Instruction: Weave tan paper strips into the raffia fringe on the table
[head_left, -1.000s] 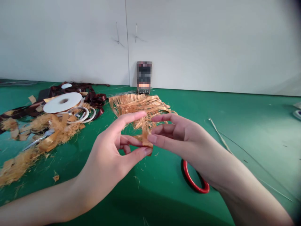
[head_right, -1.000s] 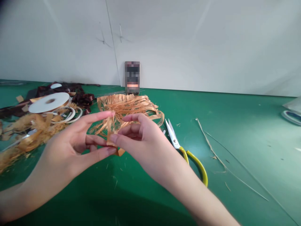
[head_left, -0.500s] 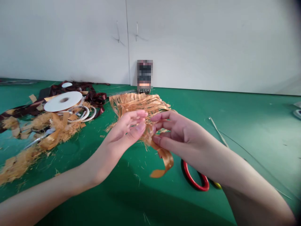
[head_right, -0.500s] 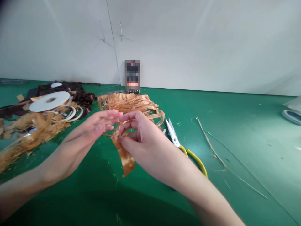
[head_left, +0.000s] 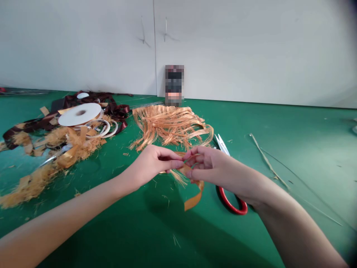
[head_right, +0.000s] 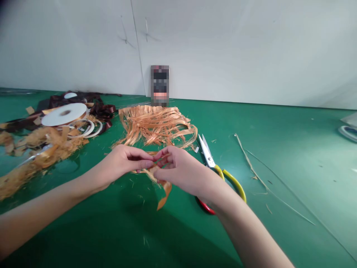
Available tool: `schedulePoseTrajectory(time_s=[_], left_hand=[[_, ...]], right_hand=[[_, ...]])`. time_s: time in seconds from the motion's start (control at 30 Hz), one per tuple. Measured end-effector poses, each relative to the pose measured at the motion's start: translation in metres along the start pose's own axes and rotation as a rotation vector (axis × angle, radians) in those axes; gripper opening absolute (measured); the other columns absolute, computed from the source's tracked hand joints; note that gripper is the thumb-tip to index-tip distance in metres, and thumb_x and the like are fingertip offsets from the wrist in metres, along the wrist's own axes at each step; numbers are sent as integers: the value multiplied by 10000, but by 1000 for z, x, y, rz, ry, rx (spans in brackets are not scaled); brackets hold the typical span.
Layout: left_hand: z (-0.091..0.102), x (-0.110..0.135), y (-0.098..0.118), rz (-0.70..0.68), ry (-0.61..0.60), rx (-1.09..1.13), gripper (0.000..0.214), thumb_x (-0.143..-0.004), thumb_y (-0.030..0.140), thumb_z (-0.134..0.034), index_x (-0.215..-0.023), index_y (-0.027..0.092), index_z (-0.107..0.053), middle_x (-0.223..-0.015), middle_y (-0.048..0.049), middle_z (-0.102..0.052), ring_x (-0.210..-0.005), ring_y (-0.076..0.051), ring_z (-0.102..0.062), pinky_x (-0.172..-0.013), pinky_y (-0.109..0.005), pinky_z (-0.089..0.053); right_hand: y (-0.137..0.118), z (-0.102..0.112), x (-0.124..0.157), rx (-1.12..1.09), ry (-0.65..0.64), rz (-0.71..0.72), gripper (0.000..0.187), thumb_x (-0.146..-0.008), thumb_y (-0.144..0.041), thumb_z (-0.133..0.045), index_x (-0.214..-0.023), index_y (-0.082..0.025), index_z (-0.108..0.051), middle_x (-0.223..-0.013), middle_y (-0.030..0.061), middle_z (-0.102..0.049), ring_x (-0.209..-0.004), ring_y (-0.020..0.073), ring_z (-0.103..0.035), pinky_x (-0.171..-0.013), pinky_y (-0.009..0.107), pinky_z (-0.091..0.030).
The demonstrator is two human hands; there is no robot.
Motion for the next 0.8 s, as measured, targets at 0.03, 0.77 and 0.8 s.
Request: schedulePoseTrajectory(time_s=[0.03, 0.77, 0.8], left_hand=[[3, 0, -2, 0, 32, -6, 203, -732, 374, -745, -865, 222, -766, -781, -20, -725, -710, -142, -587, -626, -246, -448], [-33, 25, -15, 147, -221, 1251, 144, -814, 170, -692, -729, 96, -602, -595, 61, -410, -432, -12, -192, -379, -127, -218], [-32, 26, -15, 146, -228, 1240, 172, -813, 181, -695, -703, 97, -594, -581, 64, -401, -429, -15, -167, -373, -130, -210]], right_hand=[[6, -1, -2, 29, -7, -16, 160, -781, -227, -651, -924, -209, -582, -780, -9, -637, -751, 139, -596, -675, 280, -444], [10, 17, 3, -300, 266, 239, 170, -616, -317, -815, -641, -178, -720, -535, -39, -540, -475, 61, -324, -443, 249, -204], [12, 19, 4, -296, 279, 240, 160, -618, -310, -814, -644, -181, -724, -533, -40, -545, -467, 59, -321, -440, 249, -206]])
Point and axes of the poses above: each hand's wrist, its own x-axis away from the middle knuckle, its own z-axis out of the back of the hand, y = z × x, the point moved 9 cm from there along -x, towards the middle knuckle
